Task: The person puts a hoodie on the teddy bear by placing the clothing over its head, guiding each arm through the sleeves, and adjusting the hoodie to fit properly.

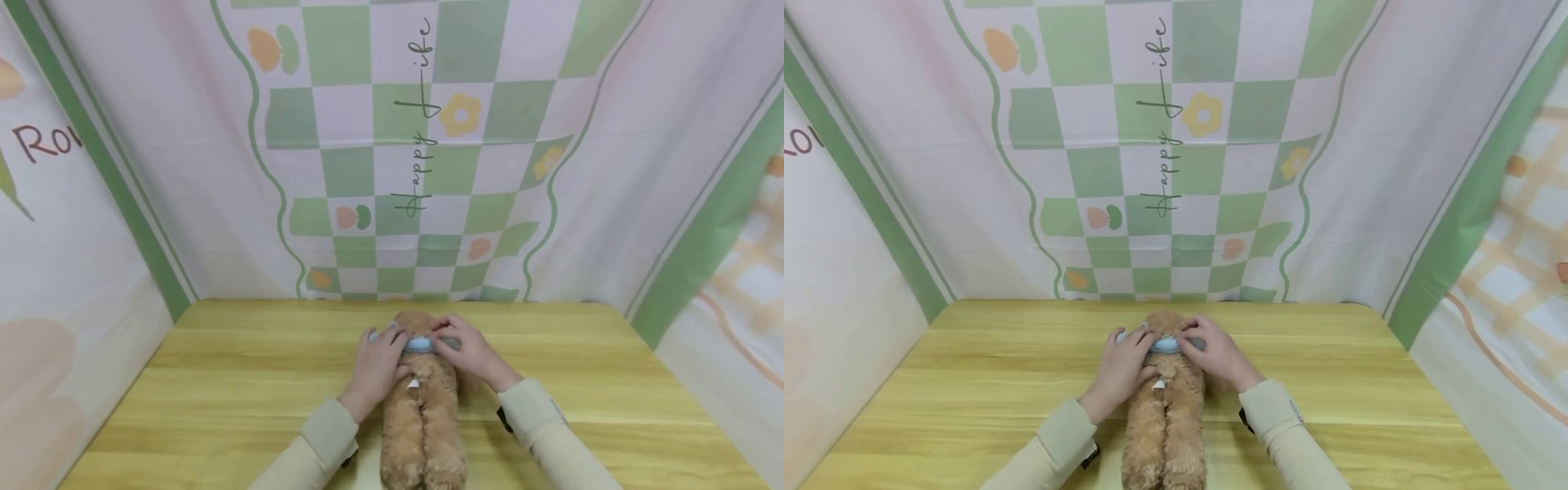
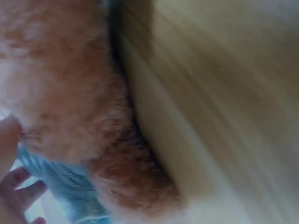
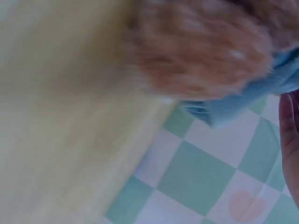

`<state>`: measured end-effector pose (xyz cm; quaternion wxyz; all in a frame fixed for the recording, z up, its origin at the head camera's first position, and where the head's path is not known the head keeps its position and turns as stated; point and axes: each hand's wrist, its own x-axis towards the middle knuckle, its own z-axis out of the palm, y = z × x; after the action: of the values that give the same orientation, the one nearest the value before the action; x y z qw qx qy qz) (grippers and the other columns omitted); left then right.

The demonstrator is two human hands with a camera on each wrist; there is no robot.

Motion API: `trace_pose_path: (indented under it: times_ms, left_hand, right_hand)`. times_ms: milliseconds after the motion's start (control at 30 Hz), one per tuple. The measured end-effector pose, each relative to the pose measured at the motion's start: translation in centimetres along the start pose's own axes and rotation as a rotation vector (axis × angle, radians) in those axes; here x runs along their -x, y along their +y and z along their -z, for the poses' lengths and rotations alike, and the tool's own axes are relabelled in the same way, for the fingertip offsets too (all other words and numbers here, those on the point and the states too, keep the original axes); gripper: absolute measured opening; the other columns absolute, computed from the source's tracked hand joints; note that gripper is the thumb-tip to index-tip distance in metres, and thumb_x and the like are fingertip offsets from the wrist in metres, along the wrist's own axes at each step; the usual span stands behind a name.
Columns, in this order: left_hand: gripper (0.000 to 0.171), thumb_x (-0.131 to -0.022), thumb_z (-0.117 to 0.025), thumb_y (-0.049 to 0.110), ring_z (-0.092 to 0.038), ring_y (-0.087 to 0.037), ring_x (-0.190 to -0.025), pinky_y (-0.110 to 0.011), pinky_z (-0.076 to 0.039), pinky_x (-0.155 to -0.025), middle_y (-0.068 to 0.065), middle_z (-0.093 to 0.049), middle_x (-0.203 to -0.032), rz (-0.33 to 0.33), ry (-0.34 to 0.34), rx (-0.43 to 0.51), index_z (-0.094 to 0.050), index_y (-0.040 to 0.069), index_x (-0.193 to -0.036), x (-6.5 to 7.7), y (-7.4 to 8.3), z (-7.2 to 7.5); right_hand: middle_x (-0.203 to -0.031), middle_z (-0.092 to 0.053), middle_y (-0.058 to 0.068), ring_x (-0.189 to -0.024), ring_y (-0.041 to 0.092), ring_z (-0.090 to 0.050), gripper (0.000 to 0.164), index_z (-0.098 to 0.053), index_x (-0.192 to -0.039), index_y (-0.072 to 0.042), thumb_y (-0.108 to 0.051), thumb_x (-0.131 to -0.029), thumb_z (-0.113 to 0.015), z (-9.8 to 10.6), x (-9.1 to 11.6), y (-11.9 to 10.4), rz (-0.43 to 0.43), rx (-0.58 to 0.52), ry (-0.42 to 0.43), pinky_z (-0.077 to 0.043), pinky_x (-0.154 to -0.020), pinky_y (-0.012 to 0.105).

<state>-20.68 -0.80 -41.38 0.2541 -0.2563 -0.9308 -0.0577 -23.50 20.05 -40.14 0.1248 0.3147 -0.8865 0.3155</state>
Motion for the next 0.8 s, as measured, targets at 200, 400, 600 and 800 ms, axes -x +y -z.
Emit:
trace_pose_path:
  times_ms: [200, 400, 600, 800]
  left_hand:
    - [0.061, -0.078, -0.07, 0.048, -0.056, -0.018, -0.122, -0.051, -0.04, -0.105, 0.0, -0.06, -0.128, -0.022, -0.103, 0.01, -0.056, 0.019, -0.131, -0.2, -0.1, 0.4]
    - [0.063, -0.081, -0.066, 0.05, -0.051, -0.017, -0.128, -0.052, -0.039, -0.107, 0.002, -0.054, -0.135, -0.062, -0.214, 0.03, -0.05, 0.022, -0.136, -0.2, -0.2, 0.7]
    - [0.075, -0.074, -0.073, 0.054, -0.052, -0.017, -0.125, -0.054, -0.038, -0.107, 0.003, -0.054, -0.133, -0.06, -0.294, 0.111, -0.048, 0.022, -0.137, -1.4, -0.5, 1.5]
    - [0.076, -0.069, -0.07, 0.065, -0.057, -0.018, -0.118, -0.051, -0.038, -0.108, 0.003, -0.058, -0.126, -0.091, -0.335, 0.015, -0.051, 0.022, -0.129, -2.5, -0.6, 2.0]
  right_hand:
    - [-0.1, -0.068, 0.006, -0.088, 0.02, -0.065, 0.018, -0.071, -0.106, -0.01, -0.016, -0.092, -0.062, 1.0, -2.6, -0.9, -0.078, 0.111, -0.119, -0.054, -0.074, 0.032]
    - [-0.094, -0.064, 0.001, -0.082, 0.015, -0.064, 0.014, -0.072, -0.1, -0.013, -0.011, -0.086, -0.068, 1.7, -4.0, -1.2, 0.071, 0.268, -0.269, -0.054, -0.07, 0.025]
    - [-0.083, -0.068, 0.0, -0.073, 0.012, -0.064, 0.008, -0.073, -0.087, -0.012, -0.008, -0.087, -0.067, 1.1, -4.2, -0.8, -0.017, 0.281, -0.188, -0.053, -0.065, 0.025]
    - [-0.075, -0.067, 0.002, -0.061, 0.007, -0.054, 0.013, -0.07, -0.08, -0.012, -0.007, -0.089, -0.061, 0.8, -4.7, -0.5, -0.167, 0.247, -0.131, -0.046, -0.057, 0.024]
